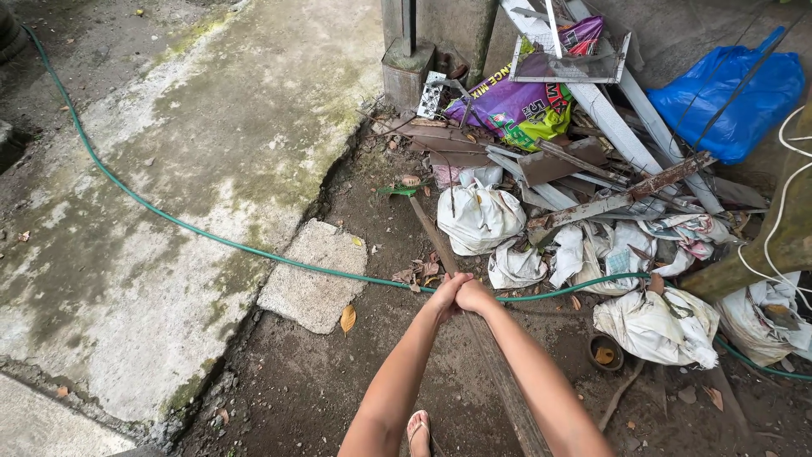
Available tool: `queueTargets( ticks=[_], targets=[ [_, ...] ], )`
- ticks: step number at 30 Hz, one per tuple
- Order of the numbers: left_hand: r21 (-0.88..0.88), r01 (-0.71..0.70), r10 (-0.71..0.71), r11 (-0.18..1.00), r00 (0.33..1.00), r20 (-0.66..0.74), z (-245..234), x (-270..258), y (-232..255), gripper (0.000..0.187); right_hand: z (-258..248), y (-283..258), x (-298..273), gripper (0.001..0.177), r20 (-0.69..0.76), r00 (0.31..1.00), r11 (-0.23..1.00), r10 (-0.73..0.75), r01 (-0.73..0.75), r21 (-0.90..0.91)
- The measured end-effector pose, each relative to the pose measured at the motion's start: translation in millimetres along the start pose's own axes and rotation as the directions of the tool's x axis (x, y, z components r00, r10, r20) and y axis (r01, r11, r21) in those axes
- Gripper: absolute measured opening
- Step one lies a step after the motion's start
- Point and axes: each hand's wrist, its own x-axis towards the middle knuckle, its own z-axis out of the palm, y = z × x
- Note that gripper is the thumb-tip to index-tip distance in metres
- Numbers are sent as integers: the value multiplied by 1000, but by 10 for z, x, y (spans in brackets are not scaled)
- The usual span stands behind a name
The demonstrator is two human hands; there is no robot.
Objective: Using a long-handled rake/broom tool to clear and move debris in an outdoor backyard area.
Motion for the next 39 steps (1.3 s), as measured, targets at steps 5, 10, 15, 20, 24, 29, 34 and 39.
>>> queueTargets(
  ticks=[5,10,15,20,24,29,34,39],
  targets=[
    [65,61,-56,996,996,-68,166,-210,-200,78,439,725,366,59,-11,992,992,-128,128,14],
    [-91,-62,59,994,998,-36,345,-332,-419,102,184,538,-221,54,-26,1000,988,4,0,154],
    [-84,-205,193,975,972,-137,443,-369,-612,123,-32,394,-814,56,-64,998,985,17,-5,173],
    [-103,-212,193,972,966,-173,473,-309,-500,120,-21,514,-494,59,-76,994,962,-72,90,258],
    [-138,-233,211,963,964,-161,335,-109,-353,124,-42,376,-270,57,-106,992,976,-64,84,199],
    [-148,-186,169,971,978,-120,173,19,-36,122,-80,218,67,59,-104,991,959,-82,107,264],
    [-165,-181,171,970,983,-73,32,229,152,122,-71,156,451,58,-107,993,953,-39,69,295],
    [-19,-169,169,985,986,-7,-140,580,54,118,-71,210,610,55,-95,994,940,53,-18,340]
  ],
)
